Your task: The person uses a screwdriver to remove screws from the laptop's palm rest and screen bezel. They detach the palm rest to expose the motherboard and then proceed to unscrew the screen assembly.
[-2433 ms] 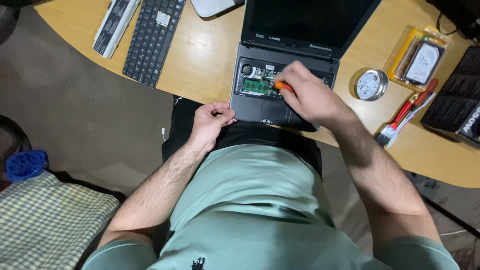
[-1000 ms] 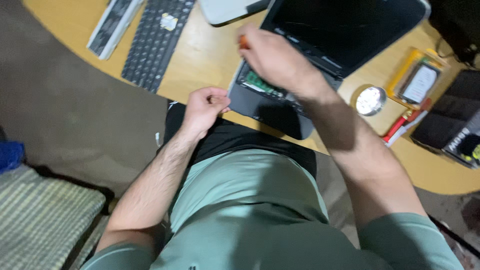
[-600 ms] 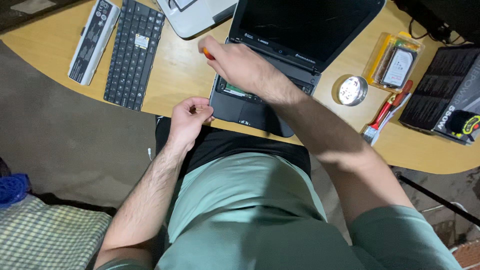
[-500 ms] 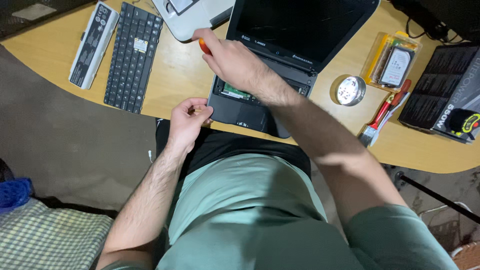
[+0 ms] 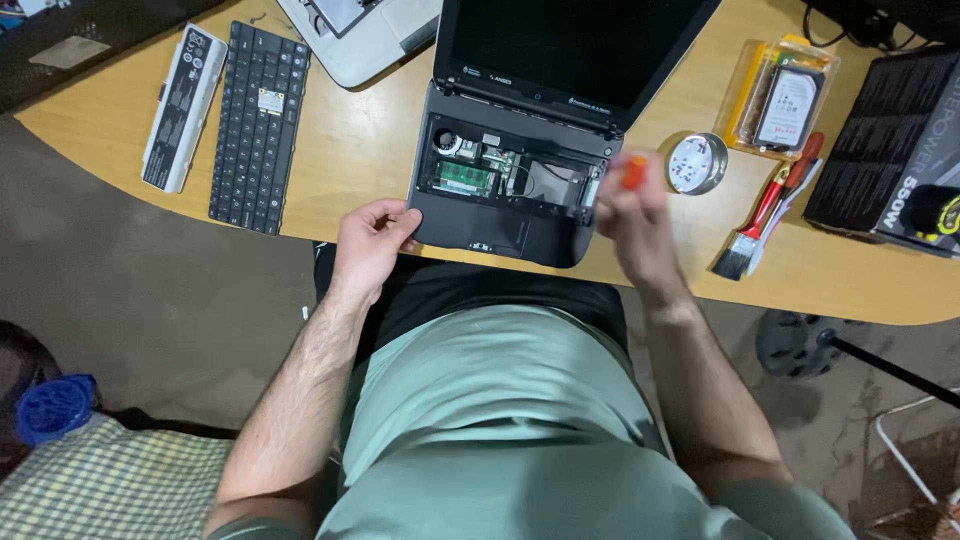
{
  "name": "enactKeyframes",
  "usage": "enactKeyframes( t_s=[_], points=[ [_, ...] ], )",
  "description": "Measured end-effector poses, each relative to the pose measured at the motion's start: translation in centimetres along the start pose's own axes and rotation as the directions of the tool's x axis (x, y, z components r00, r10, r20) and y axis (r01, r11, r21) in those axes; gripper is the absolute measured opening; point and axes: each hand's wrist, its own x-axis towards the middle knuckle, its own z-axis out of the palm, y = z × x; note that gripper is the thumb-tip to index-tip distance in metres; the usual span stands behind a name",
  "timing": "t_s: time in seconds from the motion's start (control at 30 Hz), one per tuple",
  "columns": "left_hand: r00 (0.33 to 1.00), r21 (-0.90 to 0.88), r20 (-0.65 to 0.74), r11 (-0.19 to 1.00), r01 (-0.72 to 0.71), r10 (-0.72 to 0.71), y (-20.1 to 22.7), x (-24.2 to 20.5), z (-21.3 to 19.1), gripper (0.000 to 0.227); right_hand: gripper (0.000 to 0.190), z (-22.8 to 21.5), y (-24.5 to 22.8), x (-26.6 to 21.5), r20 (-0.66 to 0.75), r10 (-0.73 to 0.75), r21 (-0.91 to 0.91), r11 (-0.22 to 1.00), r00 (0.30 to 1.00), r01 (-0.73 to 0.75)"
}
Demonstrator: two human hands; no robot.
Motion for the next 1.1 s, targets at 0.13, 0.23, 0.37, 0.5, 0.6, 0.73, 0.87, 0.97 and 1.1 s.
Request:
enactKeyframes(
  t_s=[0.13,0.23,0.37,0.5,0.6,0.73,0.87,0.97,1.1],
  points=[
    [0.999,0.055,0.01,0.998,-0.043,0.043,-1.2,0.5,-0.9,0.018,0.02,-4.4,3.5,-3.0,-0.319,0.083,-0.309,0.933,0.944,-0.187],
    [0.999,-0.006,0.019,1.0,0.027,-0.027,-1.1,-0.4,-0.8,0.021,0.014,-4.3,4.8,-5.0,-0.298,0.135,-0.399,0.881,0.945,-0.252],
    [0.998,-0.062,0.03,0.997,0.054,-0.053,-1.2,-1.0,-1.8,0.021,0.017,-2.5,7.1,-6.2,-0.287,0.218,-0.298,0.905,0.933,-0.303],
    [0.999,-0.062,0.023,0.997,0.045,-0.044,-1.8,-1.8,-3.2,0.021,0.016,-2.7,11.1,-6.9,-0.232,0.193,-0.251,0.935,0.953,-0.25],
    [0.998,-0.053,0.033,0.997,0.049,-0.047,-2.7,-2.1,-4.0,0.02,0.03,-3.8,13.5,-7.0,-0.18,0.19,-0.362,0.899,0.965,-0.244],
    [0.997,-0.055,0.076,0.998,0.019,-0.015,-3.1,-1.6,-4.0,0.021,0.037,-3.8,12.8,-7.1,-0.165,0.244,-0.312,0.906,0.956,-0.286],
    [0.993,-0.035,0.112,0.999,-0.039,0.043,-3.0,-1.3,-3.4,0.021,0.034,-4.3,14.5,-7.6,-0.181,0.224,-0.245,0.933,0.958,-0.264],
    [0.988,-0.008,0.126,0.996,-0.086,0.087,-1.7,-1.5,-1.9,0.021,0.032,-4.7,16.4,-7.9,-0.204,0.205,-0.137,0.962,0.957,-0.235],
    [0.983,0.141,0.098,0.976,-0.167,0.154,1.3,-2.3,0.0,0.019,0.034,-4.2,16.6,-8.2,-0.231,0.238,0.152,0.967,0.943,-0.206]
  ],
)
